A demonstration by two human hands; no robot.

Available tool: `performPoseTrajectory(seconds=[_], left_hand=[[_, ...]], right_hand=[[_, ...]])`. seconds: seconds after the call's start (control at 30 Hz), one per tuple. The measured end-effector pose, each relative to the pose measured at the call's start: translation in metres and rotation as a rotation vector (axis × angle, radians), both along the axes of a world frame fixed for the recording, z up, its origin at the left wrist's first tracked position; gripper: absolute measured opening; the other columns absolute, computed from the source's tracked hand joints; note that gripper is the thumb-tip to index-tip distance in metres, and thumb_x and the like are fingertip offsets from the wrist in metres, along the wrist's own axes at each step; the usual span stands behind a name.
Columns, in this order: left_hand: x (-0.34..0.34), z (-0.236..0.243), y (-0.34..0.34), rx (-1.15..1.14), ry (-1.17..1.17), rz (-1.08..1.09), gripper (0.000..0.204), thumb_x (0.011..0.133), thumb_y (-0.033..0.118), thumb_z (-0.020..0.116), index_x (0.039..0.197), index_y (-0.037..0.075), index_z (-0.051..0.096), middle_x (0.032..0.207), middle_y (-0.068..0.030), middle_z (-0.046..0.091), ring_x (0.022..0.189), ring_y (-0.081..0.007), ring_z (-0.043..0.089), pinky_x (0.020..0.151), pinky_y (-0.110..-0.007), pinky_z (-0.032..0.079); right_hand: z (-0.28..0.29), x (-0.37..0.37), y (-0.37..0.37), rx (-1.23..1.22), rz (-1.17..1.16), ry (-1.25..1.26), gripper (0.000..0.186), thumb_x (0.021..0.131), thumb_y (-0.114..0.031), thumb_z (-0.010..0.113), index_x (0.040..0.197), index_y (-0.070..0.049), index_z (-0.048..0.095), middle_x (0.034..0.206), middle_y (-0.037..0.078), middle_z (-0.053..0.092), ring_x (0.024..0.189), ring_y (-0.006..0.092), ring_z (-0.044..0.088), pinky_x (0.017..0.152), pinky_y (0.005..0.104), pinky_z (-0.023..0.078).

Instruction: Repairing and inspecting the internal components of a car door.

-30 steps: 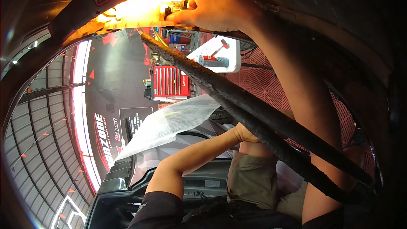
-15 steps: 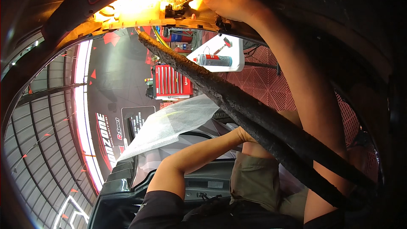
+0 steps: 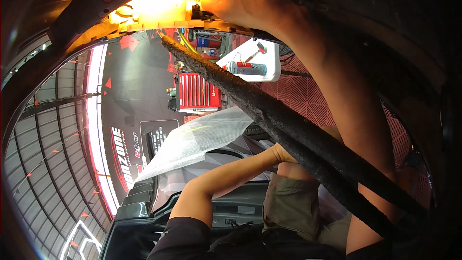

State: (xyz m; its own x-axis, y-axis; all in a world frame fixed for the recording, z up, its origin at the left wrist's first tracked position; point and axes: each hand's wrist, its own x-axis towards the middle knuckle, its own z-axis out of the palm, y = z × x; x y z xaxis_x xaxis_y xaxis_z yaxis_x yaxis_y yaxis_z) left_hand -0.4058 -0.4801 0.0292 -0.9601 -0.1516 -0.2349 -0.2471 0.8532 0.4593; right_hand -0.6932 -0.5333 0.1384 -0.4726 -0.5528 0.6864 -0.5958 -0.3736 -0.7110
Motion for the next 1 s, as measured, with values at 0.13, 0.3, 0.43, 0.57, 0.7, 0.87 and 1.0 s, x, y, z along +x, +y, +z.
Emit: performPoseTrajectory(seconds=[0.13, 0.3, 0.43, 0.57, 0.7, 0.87, 1.0], left_hand=[[0.002, 0.001, 0.001, -0.007, -0.018, 0.033, 0.046, 0.072, 0.029, 0.077, 0.106, -0.001, 0.070, 0.102, -0.0172, 0.067, 0.093, -0.0366, 0.062, 0.085, -0.043, 0.049], [0.020, -0.007, -0.013, -0.140, -0.053, -0.077, 0.045, 0.070, 0.027, 0.078, 0.104, -0.002, 0.070, 0.101, -0.0175, 0.067, 0.091, -0.0362, 0.062, 0.084, -0.043, 0.050], [0.015, -0.017, -0.005, 0.098, 0.006, 0.110, 0.044, 0.069, 0.026, 0.078, 0.102, -0.001, 0.071, 0.100, -0.0174, 0.067, 0.090, -0.0359, 0.063, 0.082, -0.042, 0.050], [0.005, 0.001, 0.000, -0.020, -0.002, 0.004, 0.043, 0.069, 0.026, 0.078, 0.101, -0.001, 0.071, 0.098, -0.0174, 0.067, 0.088, -0.0357, 0.063, 0.080, -0.042, 0.050], [0.008, -0.006, 0.005, -0.091, 0.055, 0.006, 0.042, 0.070, 0.026, 0.077, 0.100, -0.001, 0.071, 0.096, -0.0173, 0.067, 0.086, -0.0358, 0.062, 0.079, -0.042, 0.049], [0.012, -0.007, 0.005, -0.055, 0.074, 0.018, 0.040, 0.071, 0.026, 0.077, 0.099, -0.001, 0.071, 0.094, -0.0173, 0.066, 0.085, -0.0364, 0.062, 0.078, -0.042, 0.050], [0.010, -0.008, 0.008, -0.030, 0.075, 0.045, 0.039, 0.072, 0.026, 0.077, 0.098, -0.002, 0.071, 0.093, -0.0178, 0.066, 0.085, -0.0367, 0.063, 0.076, -0.042, 0.051]], right_hand=[[-0.011, 0.030, -0.069, -0.241, -0.592, 0.124, 0.029, 0.091, -0.029, 0.064, 0.089, -0.002, 0.074, 0.078, 0.022, 0.071, 0.068, 0.0304, 0.069, 0.062, 0.0474, 0.053], [0.002, 0.025, -0.074, -0.228, -0.409, -0.019, 0.026, 0.090, -0.025, 0.064, 0.087, -0.002, 0.075, 0.078, 0.023, 0.071, 0.067, 0.0305, 0.070, 0.060, 0.0457, 0.053], [-0.003, 0.009, -0.059, -0.082, -0.292, -0.099, 0.023, 0.090, -0.022, 0.065, 0.086, -0.002, 0.075, 0.078, 0.023, 0.071, 0.068, 0.0307, 0.070, 0.059, 0.0444, 0.054], [0.004, 0.005, -0.048, 0.025, -0.158, -0.207, 0.021, 0.089, -0.019, 0.065, 0.085, -0.002, 0.076, 0.077, 0.022, 0.071, 0.068, 0.0310, 0.071, 0.058, 0.0431, 0.054], [-0.002, 0.004, -0.055, -0.128, -0.130, -0.543, 0.019, 0.086, -0.015, 0.064, 0.082, -0.001, 0.076, 0.075, 0.022, 0.071, 0.067, 0.0321, 0.071, 0.056, 0.0405, 0.054], [-0.004, 0.004, -0.057, -0.165, -0.295, -0.277, 0.024, 0.087, -0.018, 0.063, 0.082, 0.003, 0.074, 0.072, 0.024, 0.069, 0.064, 0.0338, 0.070, 0.057, 0.0422, 0.053], [-0.005, 0.008, -0.057, -0.136, -0.286, -0.323, 0.024, 0.087, -0.018, 0.063, 0.080, 0.003, 0.074, 0.071, 0.025, 0.069, 0.063, 0.0354, 0.070, 0.056, 0.0433, 0.053]])
